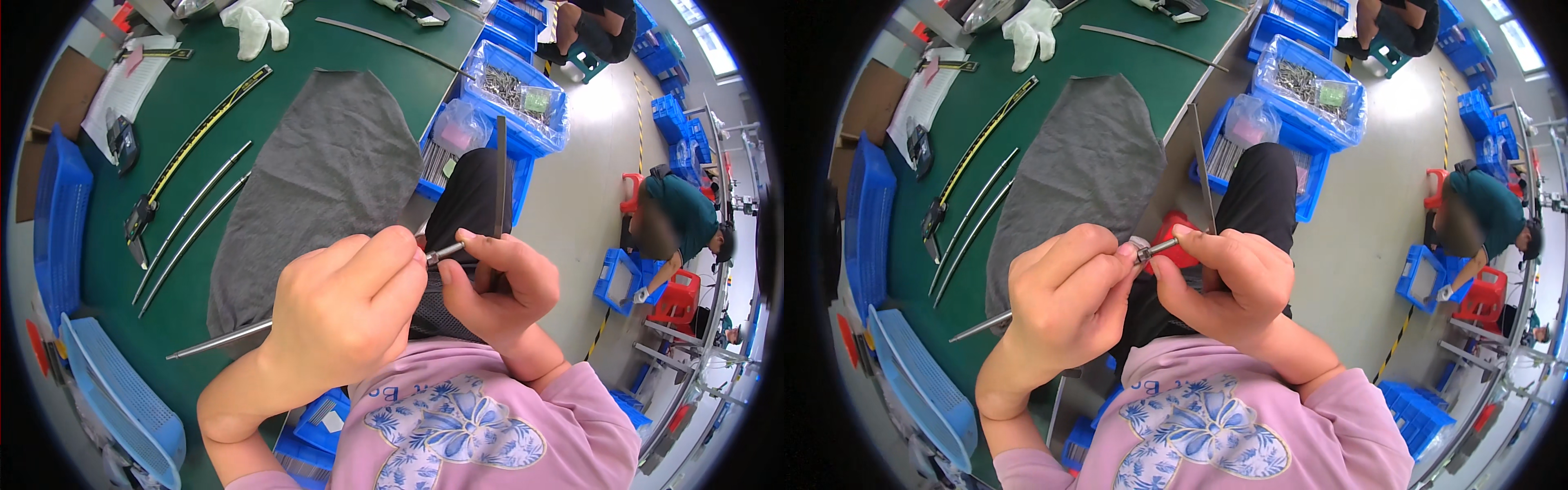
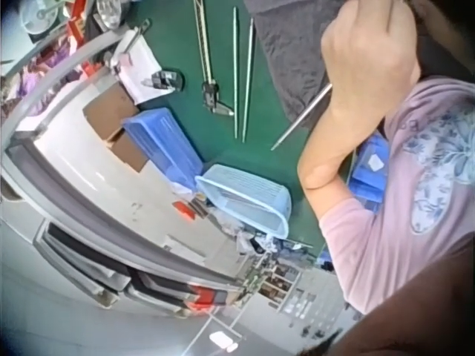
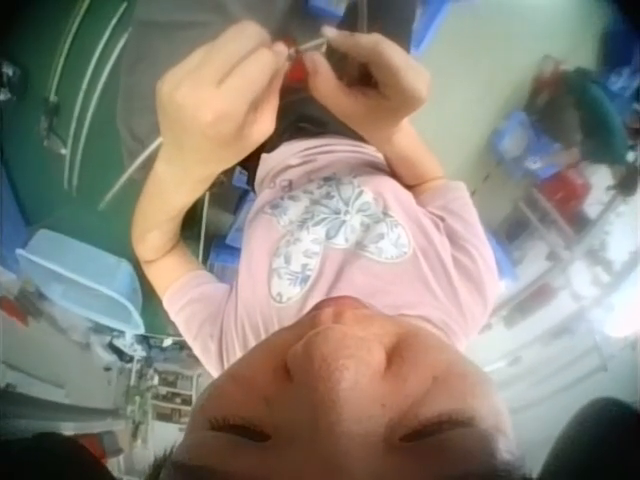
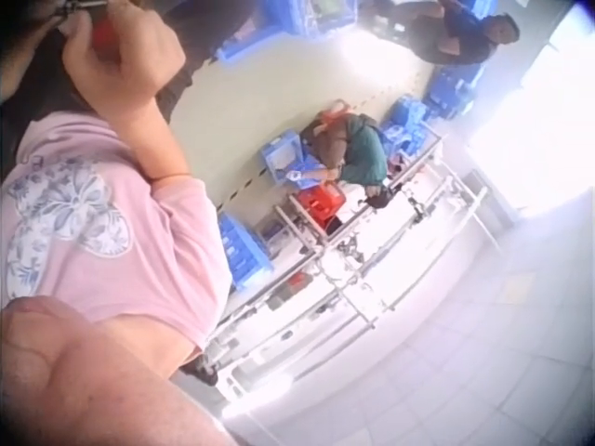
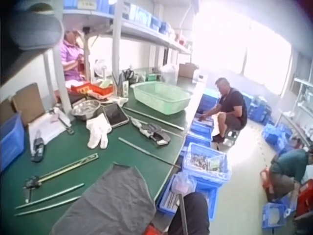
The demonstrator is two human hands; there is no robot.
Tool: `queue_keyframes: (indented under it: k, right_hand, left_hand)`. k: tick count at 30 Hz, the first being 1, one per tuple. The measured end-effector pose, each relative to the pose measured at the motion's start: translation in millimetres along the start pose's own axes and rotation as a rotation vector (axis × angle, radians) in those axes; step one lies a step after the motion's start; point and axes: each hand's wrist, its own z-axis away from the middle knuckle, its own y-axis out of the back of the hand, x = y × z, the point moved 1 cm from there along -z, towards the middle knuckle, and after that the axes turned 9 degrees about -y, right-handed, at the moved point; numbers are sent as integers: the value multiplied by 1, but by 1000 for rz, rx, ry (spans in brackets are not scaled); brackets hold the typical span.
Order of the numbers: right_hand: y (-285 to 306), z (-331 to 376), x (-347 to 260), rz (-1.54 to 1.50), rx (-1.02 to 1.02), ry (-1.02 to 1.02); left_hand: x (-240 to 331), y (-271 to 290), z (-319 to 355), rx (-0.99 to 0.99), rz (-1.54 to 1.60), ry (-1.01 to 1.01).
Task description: Assembling a small metal component onto a long metal rod and using a file for adjustment at a manufacturing workbench.
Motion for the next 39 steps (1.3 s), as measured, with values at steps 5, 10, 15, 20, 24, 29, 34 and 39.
queue_keyframes:
  k: [5, 10, 15, 20, 24, 29, 34, 39]
  right_hand:
    - [0, 1, -1, -26, 20, -16]
    - [-3, -1, -3, 5, 50, 13]
    - [-4, -3, -7, 56, 60, 38]
    - [-9, -8, -10, 177, 114, 146]
    - [-11, -11, -10, 175, 122, 152]
    - [-8, -9, -4, 66, 103, 111]
    - [-1, -10, -8, -155, -107, -33]
    - [0, -16, -6, -220, -159, -33]
  left_hand:
    - [0, 1, -1, 18, -28, -65]
    - [-1, 3, 0, 18, -41, -66]
    - [-2, 4, 0, 7, -49, -66]
    - [-7, -3, 3, 61, -106, -96]
    - [-8, 1, 2, 26, -81, -58]
    - [-14, 1, 3, 33, 31, -16]
    - [-16, 8, 0, 59, 284, 134]
    - [-17, 11, -4, 49, 382, 179]
